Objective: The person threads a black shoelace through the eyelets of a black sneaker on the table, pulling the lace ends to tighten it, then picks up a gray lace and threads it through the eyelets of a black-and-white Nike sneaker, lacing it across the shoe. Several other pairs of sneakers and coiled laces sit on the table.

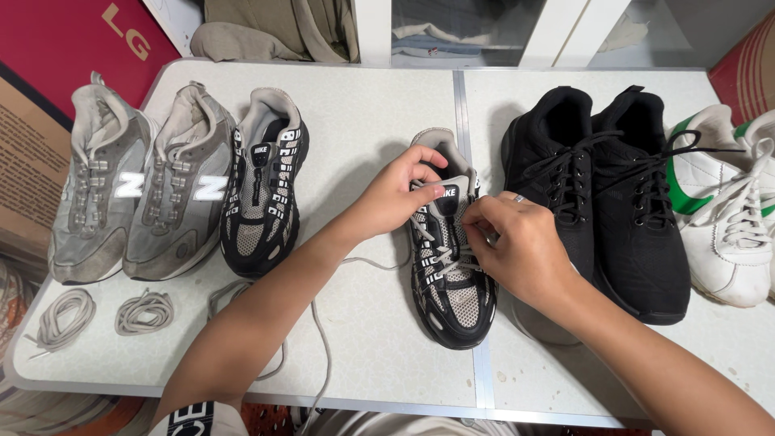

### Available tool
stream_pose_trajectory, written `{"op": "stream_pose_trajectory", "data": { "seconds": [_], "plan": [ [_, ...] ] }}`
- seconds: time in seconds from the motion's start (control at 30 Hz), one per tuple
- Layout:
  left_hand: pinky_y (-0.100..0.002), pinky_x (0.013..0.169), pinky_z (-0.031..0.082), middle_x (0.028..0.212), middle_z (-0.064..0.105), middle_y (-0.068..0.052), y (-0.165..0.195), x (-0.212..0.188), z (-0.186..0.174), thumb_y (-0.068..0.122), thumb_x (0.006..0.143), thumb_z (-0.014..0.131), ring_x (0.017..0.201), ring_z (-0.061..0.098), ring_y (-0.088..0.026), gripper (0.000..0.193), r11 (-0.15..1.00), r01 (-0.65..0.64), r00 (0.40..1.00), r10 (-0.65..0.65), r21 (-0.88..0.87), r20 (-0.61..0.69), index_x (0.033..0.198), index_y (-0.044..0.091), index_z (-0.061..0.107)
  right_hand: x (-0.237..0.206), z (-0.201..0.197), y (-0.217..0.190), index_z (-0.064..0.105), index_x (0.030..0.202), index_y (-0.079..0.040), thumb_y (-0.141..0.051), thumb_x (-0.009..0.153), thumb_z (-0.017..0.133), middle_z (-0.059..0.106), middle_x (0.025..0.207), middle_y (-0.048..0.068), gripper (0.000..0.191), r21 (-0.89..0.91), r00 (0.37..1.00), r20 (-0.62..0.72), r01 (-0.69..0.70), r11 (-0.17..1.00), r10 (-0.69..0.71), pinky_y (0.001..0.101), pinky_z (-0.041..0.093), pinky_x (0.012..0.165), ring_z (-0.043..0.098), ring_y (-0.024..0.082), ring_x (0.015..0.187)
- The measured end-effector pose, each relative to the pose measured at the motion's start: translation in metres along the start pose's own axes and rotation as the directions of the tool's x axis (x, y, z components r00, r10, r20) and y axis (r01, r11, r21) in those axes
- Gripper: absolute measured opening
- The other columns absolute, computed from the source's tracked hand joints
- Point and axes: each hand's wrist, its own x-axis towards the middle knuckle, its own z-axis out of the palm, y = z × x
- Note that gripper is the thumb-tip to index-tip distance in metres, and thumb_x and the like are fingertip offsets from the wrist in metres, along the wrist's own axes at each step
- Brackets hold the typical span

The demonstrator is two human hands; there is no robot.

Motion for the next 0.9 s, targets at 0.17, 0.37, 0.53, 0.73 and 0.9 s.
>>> {"op": "stream_pose_trajectory", "data": {
  "seconds": [0.17, 0.37, 0.53, 0.73, 0.9],
  "plan": [
    [-0.024, 0.081, 0.053, 0.104, 0.07, -0.007, -0.008, 0.003, -0.002, 0.001, 0.097, 0.063, 0.093, 0.065, -0.008, 0.03, 1.0, 0.01, 1.0, -0.011, -0.027, -0.008, 0.126, 0.004, 0.053, 0.001, 0.003, -0.003, 0.068, 0.085, -0.001, 0.006, 0.075, 0.076, 0.07, 0.077, 0.012, 0.015, 0.01, 0.999, -0.043, -0.013, 1.0, 0.014, 0.0317, 0.058, 0.062, 0.072, 0.022, 0.069],
    [-0.025, 0.086, 0.052, 0.106, 0.07, -0.008, -0.009, 0.0, -0.002, 0.001, 0.098, 0.064, 0.098, 0.065, -0.009, 0.029, 0.999, -0.034, 0.999, 0.034, 0.006, -0.001, 0.125, 0.003, 0.054, 0.001, 0.011, 0.015, 0.067, 0.083, -0.001, 0.003, 0.079, 0.079, 0.076, 0.077, 0.009, 0.013, 0.164, 0.981, -0.011, -0.191, 0.968, 0.195, 0.0265, 0.056, 0.061, 0.073, 0.012, 0.067],
    [-0.025, 0.083, 0.054, 0.106, 0.07, -0.008, -0.009, 0.001, 0.001, 0.003, 0.097, 0.064, 0.095, 0.066, -0.009, 0.029, 1.0, -0.002, 1.0, 0.002, -0.002, -0.021, 0.124, 0.003, 0.054, 0.002, 0.022, 0.032, 0.064, 0.084, -0.001, 0.005, 0.082, 0.079, 0.078, 0.085, 0.007, 0.016, 0.438, 0.977, 0.015, -0.197, 0.877, 0.212, 0.0226, 0.057, 0.067, 0.073, 0.007, 0.078],
    [-0.024, 0.086, 0.053, 0.108, 0.07, -0.008, -0.011, 0.002, 0.004, 0.003, 0.097, 0.066, 0.097, 0.064, -0.009, 0.029, 0.999, -0.036, 0.998, 0.036, 0.017, -0.041, 0.124, 0.002, 0.055, 0.0, 0.015, 0.024, 0.067, 0.086, -0.001, -0.003, 0.074, 0.088, 0.074, 0.085, 0.008, 0.024, 0.189, 0.996, -0.083, 0.029, 0.981, -0.014, 0.0259, 0.057, 0.063, 0.075, 0.014, 0.075],
    [-0.024, 0.086, 0.052, 0.108, 0.069, -0.008, -0.014, 0.004, 0.005, 0.004, 0.097, 0.066, 0.098, 0.063, -0.009, 0.029, 0.998, -0.042, 0.998, 0.044, 0.039, -0.052, 0.124, 0.002, 0.056, 0.006, 0.007, 0.011, 0.072, 0.095, -0.001, -0.003, 0.077, 0.085, 0.07, 0.091, 0.011, 0.022, 0.083, 0.975, -0.004, 0.223, 0.971, -0.223, 0.0344, 0.056, 0.065, 0.071, 0.026, 0.078]
  ]
}}
